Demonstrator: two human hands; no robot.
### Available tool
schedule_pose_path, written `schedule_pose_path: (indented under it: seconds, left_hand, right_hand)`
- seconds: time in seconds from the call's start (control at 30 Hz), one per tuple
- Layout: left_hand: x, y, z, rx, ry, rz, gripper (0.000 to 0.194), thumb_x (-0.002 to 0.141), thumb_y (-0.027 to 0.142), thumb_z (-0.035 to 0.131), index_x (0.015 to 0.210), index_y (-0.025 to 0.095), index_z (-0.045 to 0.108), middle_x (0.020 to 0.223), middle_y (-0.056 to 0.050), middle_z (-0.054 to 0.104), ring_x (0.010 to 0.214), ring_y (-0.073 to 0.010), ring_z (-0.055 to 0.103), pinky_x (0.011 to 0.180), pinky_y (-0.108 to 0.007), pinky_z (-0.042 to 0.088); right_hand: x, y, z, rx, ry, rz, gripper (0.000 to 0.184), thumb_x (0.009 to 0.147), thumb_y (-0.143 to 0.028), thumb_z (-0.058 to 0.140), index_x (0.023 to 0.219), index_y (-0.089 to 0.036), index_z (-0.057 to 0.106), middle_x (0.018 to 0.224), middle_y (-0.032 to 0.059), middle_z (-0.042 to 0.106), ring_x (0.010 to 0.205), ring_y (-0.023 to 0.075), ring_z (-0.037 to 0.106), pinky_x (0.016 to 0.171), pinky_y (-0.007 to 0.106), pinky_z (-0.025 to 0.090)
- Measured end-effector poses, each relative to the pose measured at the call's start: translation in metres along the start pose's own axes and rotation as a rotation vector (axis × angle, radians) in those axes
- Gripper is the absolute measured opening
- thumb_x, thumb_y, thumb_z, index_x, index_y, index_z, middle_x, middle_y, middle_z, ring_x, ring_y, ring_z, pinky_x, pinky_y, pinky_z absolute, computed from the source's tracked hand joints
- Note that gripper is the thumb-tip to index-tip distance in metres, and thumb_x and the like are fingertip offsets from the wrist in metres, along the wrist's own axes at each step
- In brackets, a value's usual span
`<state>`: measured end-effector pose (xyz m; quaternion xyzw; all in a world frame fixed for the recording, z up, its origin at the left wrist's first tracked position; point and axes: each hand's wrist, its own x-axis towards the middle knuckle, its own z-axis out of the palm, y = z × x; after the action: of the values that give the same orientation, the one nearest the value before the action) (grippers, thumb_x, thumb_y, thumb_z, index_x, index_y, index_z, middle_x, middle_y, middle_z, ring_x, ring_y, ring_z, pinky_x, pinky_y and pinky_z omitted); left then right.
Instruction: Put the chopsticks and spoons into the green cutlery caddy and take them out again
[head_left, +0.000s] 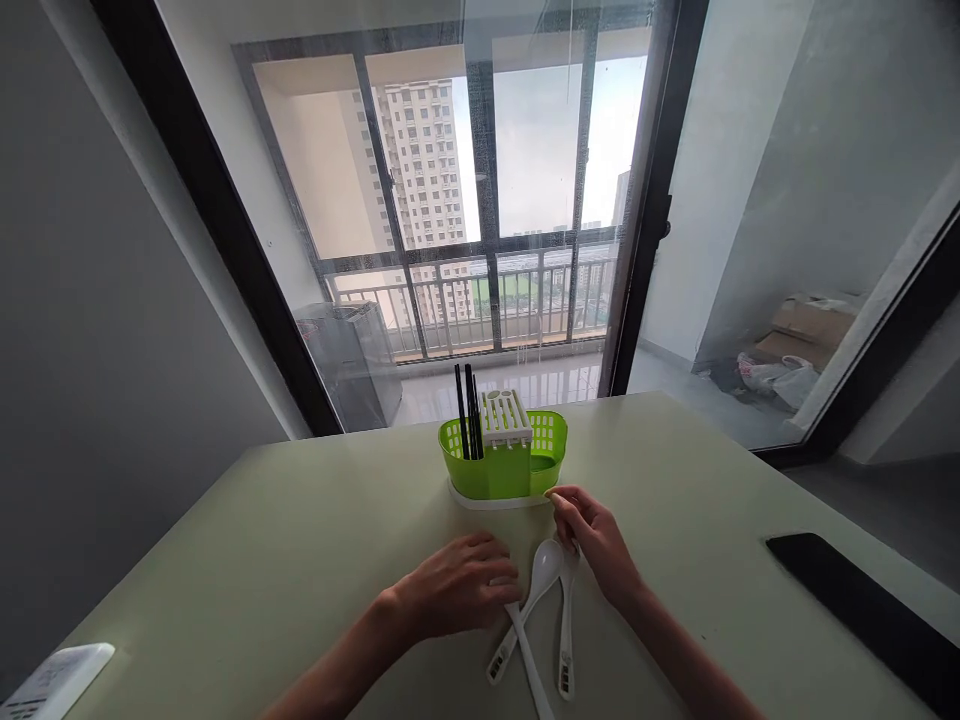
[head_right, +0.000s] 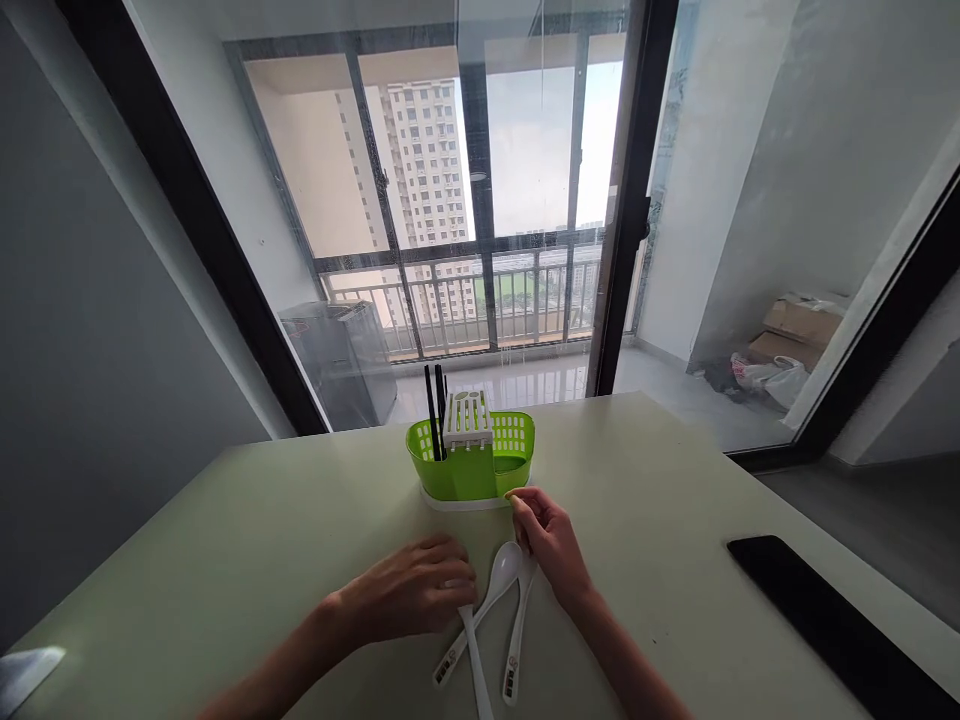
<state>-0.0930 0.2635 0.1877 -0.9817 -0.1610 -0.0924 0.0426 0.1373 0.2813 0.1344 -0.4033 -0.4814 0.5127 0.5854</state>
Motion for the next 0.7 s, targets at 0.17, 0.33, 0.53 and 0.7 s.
schedule_pose_path:
  seconds: [0.17,0.33,0.53,0.7]
  left_hand:
    - [-0.012,0.003,-0.003,-0.007,0.121,0.032,0.017,0.098,0.013,0.053,0.104,0.023,0.065,0.095,-0.004,0.072,0.093,-0.0163,0.065,0.086,-0.027,0.051]
    - [-0.015,0.001,-0.030,0.073,0.206,0.108,0.022,0.101,0.013,0.050,0.119,0.019,0.061,0.106,-0.006,0.075,0.105,-0.0183,0.068,0.097,-0.032,0.055]
    - [-0.030,-0.024,-0.079,0.241,0.508,-0.168,0.033,0.101,0.008,0.048,0.130,0.023,0.056,0.109,-0.003,0.076,0.094,-0.0114,0.073,0.079,-0.019,0.057]
    - [-0.049,-0.057,-0.103,0.242,0.764,-0.636,0.022,0.104,0.025,0.049,0.120,0.022,0.064,0.102,-0.002,0.072,0.064,-0.0062,0.067,0.057,-0.016,0.050]
  right_hand:
    - [-0.001,-0.003,0.001,0.000,-0.007,0.010,0.044,0.086,-0.062,0.066,0.093,-0.018,0.065,0.055,-0.0075,0.043,0.049,0.0101,0.036,0.048,0.024,0.030]
    - [-0.002,-0.003,0.001,0.004,-0.001,0.015,0.044,0.085,-0.062,0.067,0.093,-0.018,0.066,0.056,-0.0070,0.044,0.050,0.0101,0.037,0.048,0.024,0.031]
    - [-0.001,-0.002,0.000,-0.002,0.000,0.019,0.044,0.085,-0.063,0.067,0.091,-0.019,0.065,0.056,-0.0070,0.044,0.050,0.0104,0.037,0.048,0.024,0.031]
    - [-0.002,-0.001,0.001,0.008,0.004,0.018,0.045,0.085,-0.063,0.067,0.093,-0.019,0.065,0.057,-0.0071,0.044,0.050,0.0106,0.037,0.048,0.024,0.032]
